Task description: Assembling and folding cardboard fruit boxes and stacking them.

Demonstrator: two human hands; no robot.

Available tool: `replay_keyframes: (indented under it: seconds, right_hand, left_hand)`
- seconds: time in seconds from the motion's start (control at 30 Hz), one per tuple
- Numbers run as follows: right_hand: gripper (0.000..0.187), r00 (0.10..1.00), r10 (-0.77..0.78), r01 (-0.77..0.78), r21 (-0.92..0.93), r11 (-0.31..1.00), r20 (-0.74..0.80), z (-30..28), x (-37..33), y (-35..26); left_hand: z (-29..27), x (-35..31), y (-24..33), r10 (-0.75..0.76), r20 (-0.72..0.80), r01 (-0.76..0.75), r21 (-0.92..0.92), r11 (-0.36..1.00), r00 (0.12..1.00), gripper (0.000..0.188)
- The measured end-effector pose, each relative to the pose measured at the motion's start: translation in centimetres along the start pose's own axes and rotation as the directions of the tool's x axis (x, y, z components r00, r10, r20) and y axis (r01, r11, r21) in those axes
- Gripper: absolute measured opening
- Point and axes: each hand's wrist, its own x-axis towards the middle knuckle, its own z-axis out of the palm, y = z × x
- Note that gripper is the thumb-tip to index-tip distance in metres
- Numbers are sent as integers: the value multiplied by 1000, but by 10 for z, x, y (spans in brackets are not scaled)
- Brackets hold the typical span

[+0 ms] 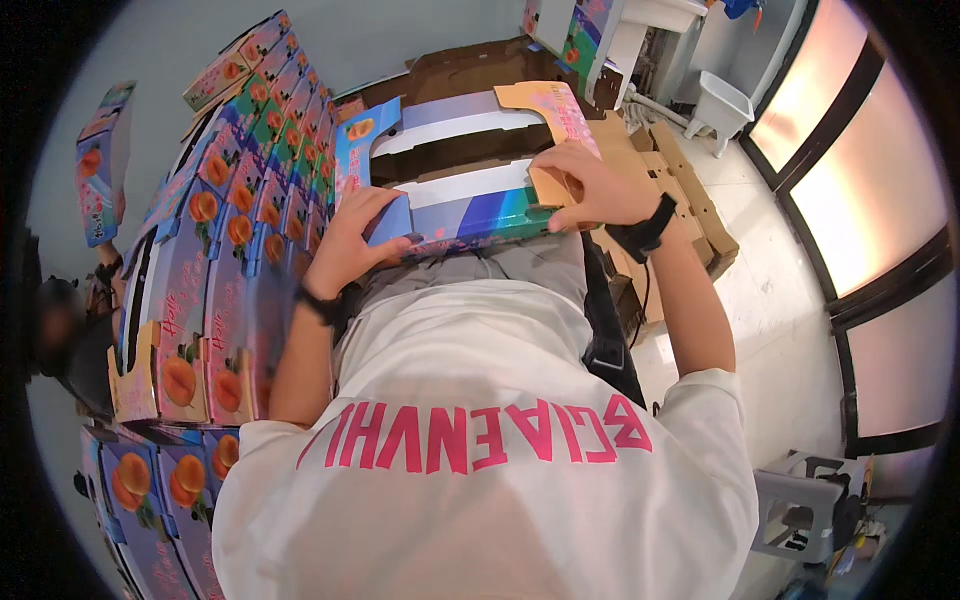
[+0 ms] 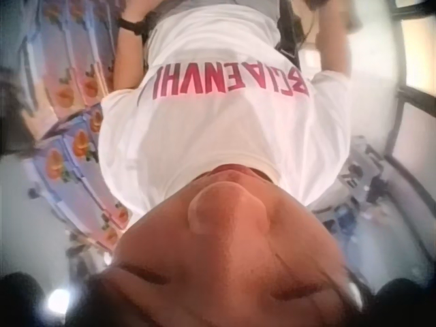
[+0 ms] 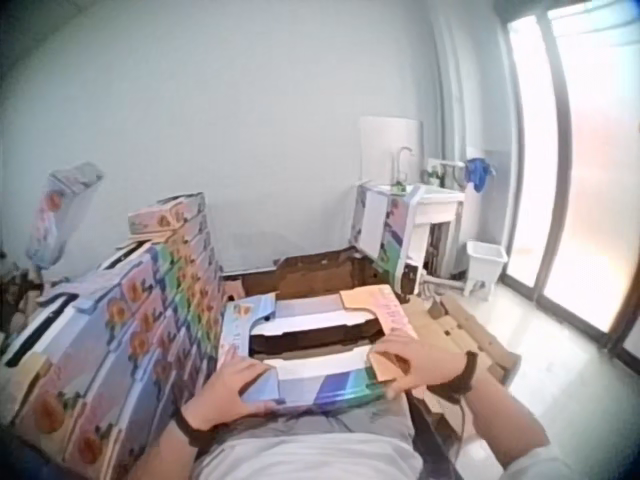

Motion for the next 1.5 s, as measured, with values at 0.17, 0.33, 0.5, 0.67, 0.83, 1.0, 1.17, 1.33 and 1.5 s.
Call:
replay_keyframes:
  seconds: [0.17,0.33,0.5,0.67,0.83,1.0,1.17,1.33,1.5]
  right_hand:
    - [61,994,-18,8,-85,996,-107,-56,61,38]
    - [92,976,215,-175,-449,876,38,-38,149,105]
    - [71,949,296,-297,-10,955,112,-40,154,120]
    - [77,922,377,-354,206,912,-84,-63,123,96]
    - [97,854,519,-520,26,854,44,-71,66,95]
    - [49,728,681,-685,33,728,84,-97,-25,138]
    - [48,720,663,-635,581,509,205,-87,-119,153]
    - [42,726,621,-573,758,312,294,-81,-162,144]
    - [39,439,861,-850,429,305,258,-72,-191,150]
  left_hand:
    - [2,-2,-2,16,-19,-16,-6,1000,1000,65]
    - [2,-1,-2,18,2,-17,-37,999,1000,66]
    - [0,-2,0,-15,-11,15,-41,999,1000,65]
    - [-2,-3,-2,-7,-45,2,-113,994,999,65]
    - [-6,-19,-16,-152,-352,-6,-408,913,923,70]
    - [-5,-51,-48,-237,-458,23,-425,905,857,65]
    - [16,-76,-75,-650,-327,320,-667,673,685,34]
    - [32,-58,-103,-753,-326,344,-738,581,572,29]
    - [41,-54,-140,-726,-389,264,-749,607,567,23]
